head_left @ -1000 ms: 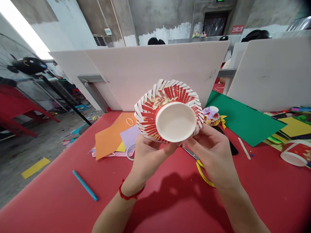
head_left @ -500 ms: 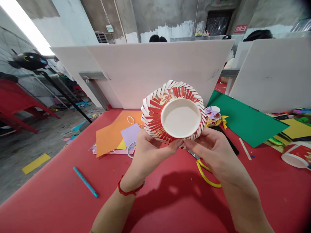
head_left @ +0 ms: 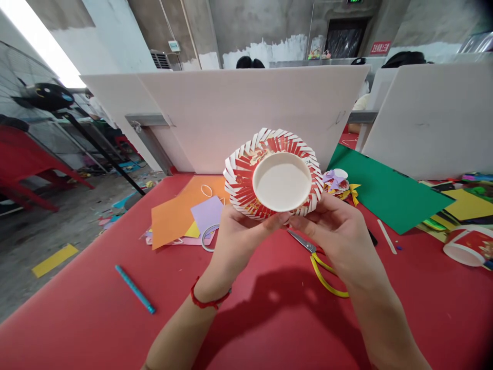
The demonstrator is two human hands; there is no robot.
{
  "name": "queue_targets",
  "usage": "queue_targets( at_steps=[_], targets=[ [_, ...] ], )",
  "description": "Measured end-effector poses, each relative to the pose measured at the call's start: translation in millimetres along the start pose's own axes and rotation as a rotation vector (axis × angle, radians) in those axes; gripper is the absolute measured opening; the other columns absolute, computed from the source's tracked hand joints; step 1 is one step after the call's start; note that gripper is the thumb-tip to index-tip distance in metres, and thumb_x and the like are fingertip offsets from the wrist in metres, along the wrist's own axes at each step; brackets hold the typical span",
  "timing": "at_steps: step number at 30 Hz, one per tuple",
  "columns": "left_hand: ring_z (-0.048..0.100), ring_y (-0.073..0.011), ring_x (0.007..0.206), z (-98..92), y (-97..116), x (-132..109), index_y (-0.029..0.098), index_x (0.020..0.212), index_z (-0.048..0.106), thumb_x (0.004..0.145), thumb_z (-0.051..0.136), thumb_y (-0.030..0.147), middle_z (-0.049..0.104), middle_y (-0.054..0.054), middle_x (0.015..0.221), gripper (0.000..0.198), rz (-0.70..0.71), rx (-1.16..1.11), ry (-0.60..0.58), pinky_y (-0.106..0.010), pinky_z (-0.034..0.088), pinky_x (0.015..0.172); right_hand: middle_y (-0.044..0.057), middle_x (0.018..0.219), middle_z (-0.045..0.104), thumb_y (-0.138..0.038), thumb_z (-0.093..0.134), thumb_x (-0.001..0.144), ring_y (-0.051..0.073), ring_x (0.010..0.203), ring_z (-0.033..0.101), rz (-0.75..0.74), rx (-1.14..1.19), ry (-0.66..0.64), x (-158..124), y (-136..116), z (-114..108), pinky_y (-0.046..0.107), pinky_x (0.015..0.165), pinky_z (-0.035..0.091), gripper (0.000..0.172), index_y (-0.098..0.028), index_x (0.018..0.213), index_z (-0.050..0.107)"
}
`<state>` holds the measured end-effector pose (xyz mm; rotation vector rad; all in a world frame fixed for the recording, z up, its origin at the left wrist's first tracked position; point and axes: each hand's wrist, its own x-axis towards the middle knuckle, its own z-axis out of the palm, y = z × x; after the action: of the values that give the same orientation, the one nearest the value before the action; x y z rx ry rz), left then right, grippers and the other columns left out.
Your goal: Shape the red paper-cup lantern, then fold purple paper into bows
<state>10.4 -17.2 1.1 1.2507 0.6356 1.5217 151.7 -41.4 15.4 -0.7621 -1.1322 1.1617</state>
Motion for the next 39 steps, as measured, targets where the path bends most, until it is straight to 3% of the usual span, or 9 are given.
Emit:
queue_targets(
  at_steps=[6, 14, 19, 25, 29, 34, 39],
  targets=[
    [0.073, -0.0207, 0.072, 6.0, -7, 2, 0.018, 0.067, 0.077, 0.063, 0.084, 0.021, 0.078, -0.005, 0.073, 0.009, 0.013, 0.018, 0.109, -0.031, 0.062, 0.069, 0.0, 0.084, 0.075, -0.023, 0.088, 0.064, 0.019, 0.083, 0.072, -0.009, -0.003, 0.038, 0, 5, 7, 0.032, 0.08, 0.061, 0.025, -0.025, 0.083, 0.071],
    [0.073, -0.0208, 0.076, 10.5, -14, 3, 0.02, 0.074, 0.078, 0.062, 0.085, 0.025, 0.079, -0.004, 0.079, 0.015, 0.064, -0.061, 0.267, -0.032, 0.061, 0.074, -0.001, 0.074, 0.07, -0.029, 0.082, 0.071, 0.014, 0.069, 0.066, -0.02, -0.112, 0.067, -1, 7, 5, 0.026, 0.066, 0.058, 0.015, -0.022, 0.075, 0.069],
    [0.071, -0.0165, 0.068, 13.4, -19, 0, 0.02, 0.068, 0.077, 0.064, 0.082, 0.018, 0.077, -0.002, 0.071, 0.006, 0.152, -0.042, 0.271, -0.028, 0.06, 0.068, -0.001, 0.067, 0.067, -0.028, 0.079, 0.073, 0.012, 0.062, 0.062, -0.025, -0.125, 0.1, -1, 7, 6, 0.024, 0.061, 0.055, 0.013, -0.021, 0.068, 0.069],
    [0.067, -0.0152, 0.057, 16.2, -21, -3, 0.02, 0.058, 0.072, 0.056, 0.083, 0.009, 0.072, 0.002, 0.059, 0.015, 0.344, 0.117, 0.369, -0.025, 0.057, 0.056, -0.005, 0.056, 0.053, -0.035, 0.078, 0.074, 0.007, 0.052, 0.046, 0.035, -0.035, 0.085, -1, 11, 8, 0.022, 0.051, 0.041, 0.026, -0.019, 0.061, 0.062],
    [0.061, -0.0132, 0.051, 14.0, -23, -4, 0.02, 0.054, 0.066, 0.054, 0.084, 0.01, 0.065, 0.004, 0.053, 0.021, 0.378, 0.225, 0.472, -0.025, 0.054, 0.05, -0.006, 0.055, 0.05, -0.039, 0.084, 0.067, 0.006, 0.049, 0.039, 0.157, 0.081, 0.034, -1, 10, 10, 0.023, 0.05, 0.035, 0.03, -0.018, 0.062, 0.063],
    [0.046, -0.0086, 0.042, 11.9, -28, -3, 0.019, 0.04, 0.049, 0.054, 0.081, 0.012, 0.047, 0.007, 0.04, 0.035, 0.423, 0.279, 0.508, -0.022, 0.045, 0.043, -0.008, 0.053, 0.046, -0.04, 0.088, 0.059, 0.004, 0.045, 0.033, 0.212, 0.189, 0.016, 0, 10, 13, 0.023, 0.048, 0.032, 0.033, -0.017, 0.058, 0.064],
    [0.049, -0.0087, 0.043, 13.8, -28, -3, 0.019, 0.043, 0.054, 0.053, 0.082, 0.012, 0.054, 0.007, 0.044, 0.031, 0.395, 0.213, 0.512, -0.022, 0.047, 0.045, -0.008, 0.053, 0.046, -0.036, 0.088, 0.059, 0.003, 0.045, 0.032, 0.182, 0.197, 0.039, -1, 12, 15, 0.023, 0.046, 0.032, 0.03, -0.017, 0.058, 0.064]
  ],
)
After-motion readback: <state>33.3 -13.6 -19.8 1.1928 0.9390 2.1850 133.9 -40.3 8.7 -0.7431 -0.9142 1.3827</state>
